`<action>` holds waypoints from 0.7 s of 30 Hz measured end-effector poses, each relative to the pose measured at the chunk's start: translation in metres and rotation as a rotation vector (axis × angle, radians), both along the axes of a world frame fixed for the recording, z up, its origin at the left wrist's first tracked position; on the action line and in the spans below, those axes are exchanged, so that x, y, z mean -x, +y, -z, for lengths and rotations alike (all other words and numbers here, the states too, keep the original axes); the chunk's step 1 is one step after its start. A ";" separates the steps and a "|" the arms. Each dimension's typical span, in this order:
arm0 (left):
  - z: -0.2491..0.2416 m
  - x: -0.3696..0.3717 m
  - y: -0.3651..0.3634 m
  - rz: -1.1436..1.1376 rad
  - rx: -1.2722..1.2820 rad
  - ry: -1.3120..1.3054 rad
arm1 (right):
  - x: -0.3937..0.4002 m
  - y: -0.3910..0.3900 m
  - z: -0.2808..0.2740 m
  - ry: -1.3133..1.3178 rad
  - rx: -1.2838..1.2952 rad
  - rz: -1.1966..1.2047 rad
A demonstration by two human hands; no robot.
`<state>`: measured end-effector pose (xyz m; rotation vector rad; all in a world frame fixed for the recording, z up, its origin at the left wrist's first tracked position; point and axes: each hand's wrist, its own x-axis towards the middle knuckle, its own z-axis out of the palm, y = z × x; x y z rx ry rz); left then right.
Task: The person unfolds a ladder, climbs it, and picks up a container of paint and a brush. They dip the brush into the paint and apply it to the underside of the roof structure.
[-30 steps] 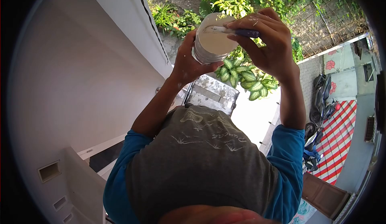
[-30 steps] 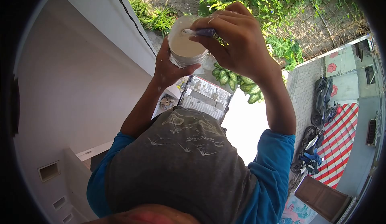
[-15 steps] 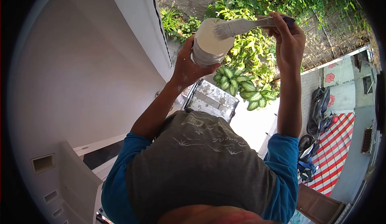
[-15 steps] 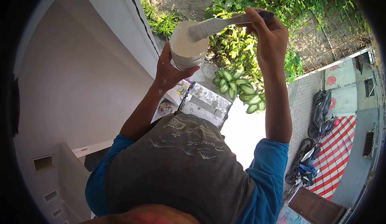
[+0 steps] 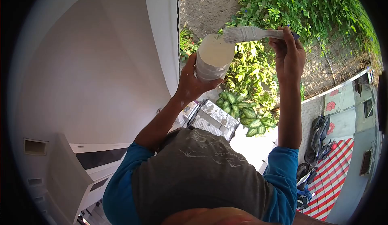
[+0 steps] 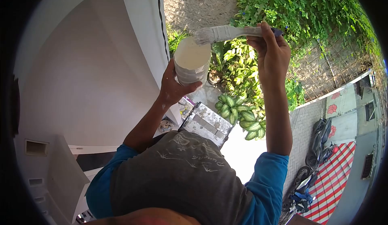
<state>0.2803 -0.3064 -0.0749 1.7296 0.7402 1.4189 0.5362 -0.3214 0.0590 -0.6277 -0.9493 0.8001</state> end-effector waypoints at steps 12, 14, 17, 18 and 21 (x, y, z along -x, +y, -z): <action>-0.102 0.034 0.000 0.023 -0.129 -0.215 | 0.067 -0.031 -0.161 -0.338 -0.534 0.135; -0.123 0.040 0.006 0.086 -0.143 -0.250 | 0.072 -0.030 -0.195 -0.350 -0.622 0.123; -0.153 0.049 0.008 0.105 -0.172 -0.260 | 0.087 -0.034 -0.251 -0.354 -0.750 0.132; -0.159 0.051 0.009 0.089 -0.197 -0.251 | 0.093 -0.037 -0.271 -0.343 -0.801 0.173; -0.164 0.055 0.012 0.046 -0.231 -0.201 | 0.104 -0.026 -0.331 -0.352 -1.058 0.250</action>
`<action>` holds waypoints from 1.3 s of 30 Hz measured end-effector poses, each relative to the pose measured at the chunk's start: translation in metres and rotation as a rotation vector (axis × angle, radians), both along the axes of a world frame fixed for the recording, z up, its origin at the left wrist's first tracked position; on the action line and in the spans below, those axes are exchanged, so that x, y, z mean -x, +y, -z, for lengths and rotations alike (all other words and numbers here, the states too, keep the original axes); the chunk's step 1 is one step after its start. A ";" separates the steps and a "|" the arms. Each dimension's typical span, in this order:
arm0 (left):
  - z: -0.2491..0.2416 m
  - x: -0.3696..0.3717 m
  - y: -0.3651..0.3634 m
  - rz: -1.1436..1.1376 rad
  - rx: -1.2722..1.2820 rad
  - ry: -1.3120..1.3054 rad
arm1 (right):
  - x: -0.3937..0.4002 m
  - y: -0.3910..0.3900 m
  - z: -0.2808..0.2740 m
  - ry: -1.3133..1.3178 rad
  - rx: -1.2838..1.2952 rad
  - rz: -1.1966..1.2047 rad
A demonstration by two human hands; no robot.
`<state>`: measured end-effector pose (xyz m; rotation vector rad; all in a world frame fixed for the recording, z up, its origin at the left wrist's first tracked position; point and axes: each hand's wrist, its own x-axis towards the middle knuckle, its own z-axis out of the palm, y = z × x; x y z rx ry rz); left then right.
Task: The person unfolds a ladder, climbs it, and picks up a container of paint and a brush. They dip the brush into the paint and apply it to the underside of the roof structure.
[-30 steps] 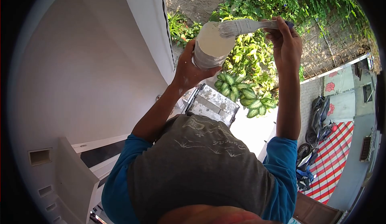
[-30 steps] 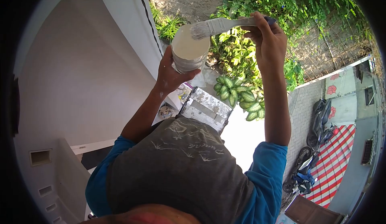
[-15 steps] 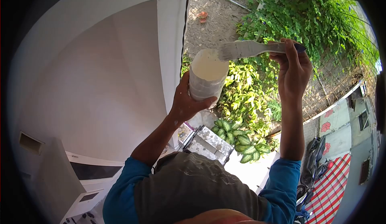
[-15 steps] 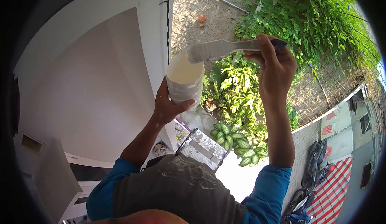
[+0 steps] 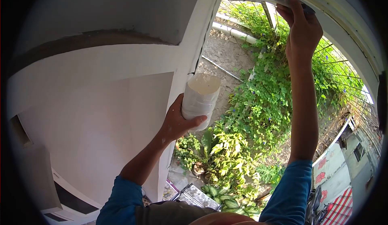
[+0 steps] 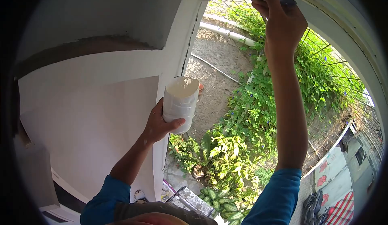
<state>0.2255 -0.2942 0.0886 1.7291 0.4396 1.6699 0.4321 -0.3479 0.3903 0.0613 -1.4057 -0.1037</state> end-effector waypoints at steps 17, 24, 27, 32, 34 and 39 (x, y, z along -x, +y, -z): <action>0.071 0.020 -0.016 -0.090 0.091 -0.102 | 0.013 0.090 -0.249 0.316 -0.564 1.063; 0.079 0.034 -0.020 -0.093 0.101 -0.150 | 0.017 0.071 -0.245 0.307 -0.625 1.062; 0.077 0.036 -0.023 -0.085 0.119 -0.143 | 0.014 0.078 -0.250 0.305 -0.498 1.077; 0.078 0.037 -0.023 -0.119 0.112 -0.132 | 0.015 0.093 -0.261 0.293 -0.575 1.211; 0.079 0.039 -0.023 -0.123 0.120 -0.129 | 0.027 0.080 -0.248 0.274 -0.600 1.170; 0.083 0.041 -0.021 -0.104 0.138 -0.138 | 0.028 0.094 -0.247 0.234 -0.585 1.096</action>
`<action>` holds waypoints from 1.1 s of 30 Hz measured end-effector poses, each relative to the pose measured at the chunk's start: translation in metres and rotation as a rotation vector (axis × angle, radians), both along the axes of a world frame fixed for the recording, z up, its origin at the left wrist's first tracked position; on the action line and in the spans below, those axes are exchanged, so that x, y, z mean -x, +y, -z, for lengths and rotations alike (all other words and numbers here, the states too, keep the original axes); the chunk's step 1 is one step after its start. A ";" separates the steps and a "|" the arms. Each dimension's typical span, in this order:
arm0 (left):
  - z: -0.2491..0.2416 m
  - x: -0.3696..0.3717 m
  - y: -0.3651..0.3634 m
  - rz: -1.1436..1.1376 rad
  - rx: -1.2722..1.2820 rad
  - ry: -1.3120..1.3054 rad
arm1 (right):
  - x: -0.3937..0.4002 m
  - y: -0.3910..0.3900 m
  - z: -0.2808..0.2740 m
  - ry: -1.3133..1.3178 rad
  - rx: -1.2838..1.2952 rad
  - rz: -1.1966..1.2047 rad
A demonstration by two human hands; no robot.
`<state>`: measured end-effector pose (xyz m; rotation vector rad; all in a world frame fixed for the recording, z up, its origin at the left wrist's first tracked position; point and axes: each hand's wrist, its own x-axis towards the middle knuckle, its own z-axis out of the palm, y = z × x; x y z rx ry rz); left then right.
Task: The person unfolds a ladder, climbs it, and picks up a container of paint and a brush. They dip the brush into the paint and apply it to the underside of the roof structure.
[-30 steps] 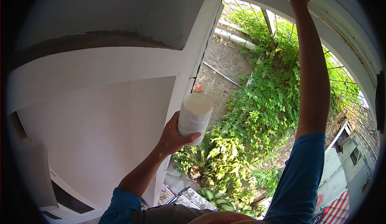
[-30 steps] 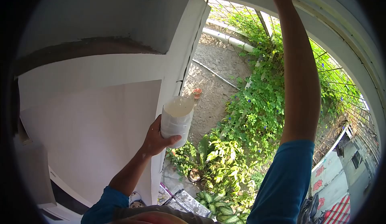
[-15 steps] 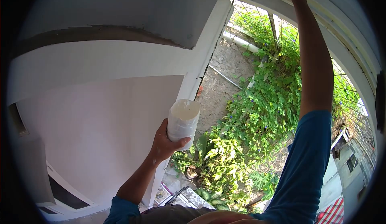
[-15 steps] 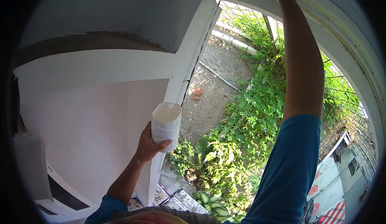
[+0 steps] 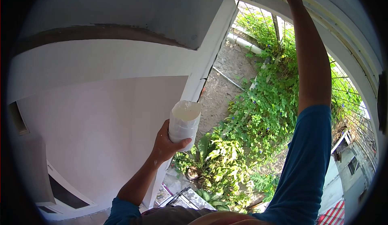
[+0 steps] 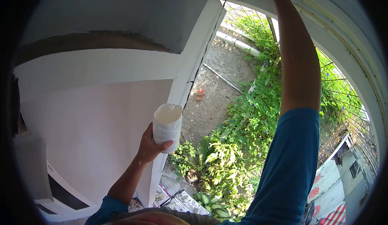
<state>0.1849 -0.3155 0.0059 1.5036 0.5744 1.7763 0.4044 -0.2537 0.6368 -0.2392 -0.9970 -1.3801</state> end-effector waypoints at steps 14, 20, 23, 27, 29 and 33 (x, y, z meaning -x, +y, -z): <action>0.011 0.005 0.007 -0.025 0.006 -0.009 | -0.013 -0.001 -0.021 0.079 -0.141 0.111; 0.009 0.004 0.009 -0.019 0.024 -0.018 | -0.006 0.001 -0.012 0.047 -0.106 0.061; 0.012 0.003 0.012 -0.023 0.016 -0.018 | -0.012 0.002 -0.016 0.072 -0.118 0.122; 0.012 0.004 0.012 -0.019 0.033 -0.009 | -0.004 -0.004 -0.014 0.026 -0.107 0.061; 0.013 0.003 0.013 -0.006 0.033 -0.010 | -0.005 0.000 -0.016 0.052 -0.080 0.091; 0.018 0.003 0.016 -0.001 0.032 -0.021 | -0.013 -0.014 -0.012 0.097 -0.175 0.147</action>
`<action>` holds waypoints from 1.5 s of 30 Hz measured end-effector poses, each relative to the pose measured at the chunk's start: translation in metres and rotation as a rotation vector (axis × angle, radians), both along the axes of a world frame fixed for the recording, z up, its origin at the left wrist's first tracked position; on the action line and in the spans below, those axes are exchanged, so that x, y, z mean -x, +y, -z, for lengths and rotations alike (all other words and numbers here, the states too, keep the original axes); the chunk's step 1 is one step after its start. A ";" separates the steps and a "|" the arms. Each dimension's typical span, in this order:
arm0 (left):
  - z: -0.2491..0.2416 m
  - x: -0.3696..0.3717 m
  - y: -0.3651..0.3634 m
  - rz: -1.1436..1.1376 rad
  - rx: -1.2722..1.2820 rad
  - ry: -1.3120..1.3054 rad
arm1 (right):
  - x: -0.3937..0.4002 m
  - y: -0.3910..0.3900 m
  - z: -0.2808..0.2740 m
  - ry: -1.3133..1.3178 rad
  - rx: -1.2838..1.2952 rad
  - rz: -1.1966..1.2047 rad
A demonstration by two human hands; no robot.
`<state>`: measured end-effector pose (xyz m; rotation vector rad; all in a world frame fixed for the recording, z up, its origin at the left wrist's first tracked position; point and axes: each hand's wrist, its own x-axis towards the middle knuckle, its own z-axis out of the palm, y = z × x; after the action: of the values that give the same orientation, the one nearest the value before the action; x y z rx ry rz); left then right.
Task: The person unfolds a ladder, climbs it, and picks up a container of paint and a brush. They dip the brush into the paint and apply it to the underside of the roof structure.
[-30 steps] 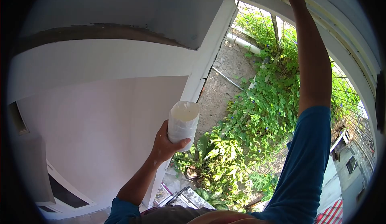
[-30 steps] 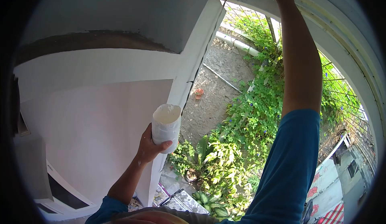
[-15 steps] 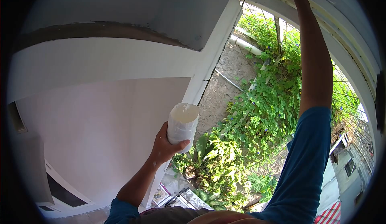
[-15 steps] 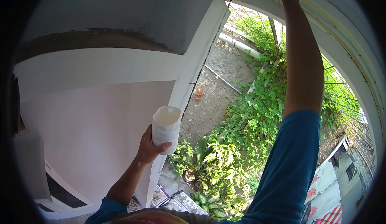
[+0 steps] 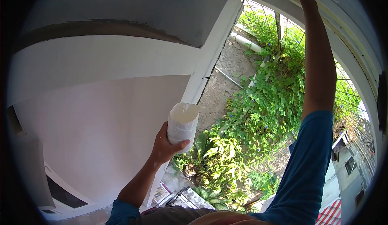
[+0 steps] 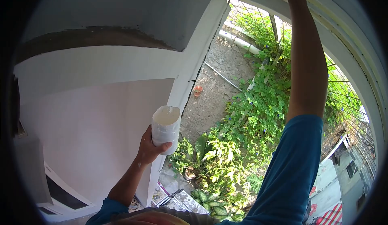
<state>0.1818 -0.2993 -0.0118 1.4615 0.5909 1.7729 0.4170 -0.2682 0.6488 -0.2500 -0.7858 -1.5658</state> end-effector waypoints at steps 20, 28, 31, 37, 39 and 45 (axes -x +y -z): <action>-0.002 -0.012 -0.006 0.053 -0.015 -0.011 | 0.008 -0.053 0.081 -0.256 0.248 -0.013; -0.002 -0.021 -0.007 0.056 -0.015 0.032 | -0.003 -0.027 0.061 -0.454 0.495 0.147; -0.001 -0.020 -0.009 0.051 -0.011 0.034 | -0.005 -0.062 0.071 -0.349 0.610 0.217; -0.004 -0.026 -0.009 0.072 -0.012 0.023 | -0.010 -0.055 0.056 -0.560 0.607 0.114; -0.004 -0.027 -0.009 0.071 -0.013 0.021 | -0.012 -0.052 0.051 -0.609 0.651 0.108; -0.001 -0.028 -0.009 0.065 -0.019 0.033 | -0.010 -0.084 0.052 -0.518 0.657 0.246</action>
<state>0.2096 -0.3082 -0.0113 1.5088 0.5388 1.7111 0.4268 -0.3520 0.5971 -0.4349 -1.7309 -1.5753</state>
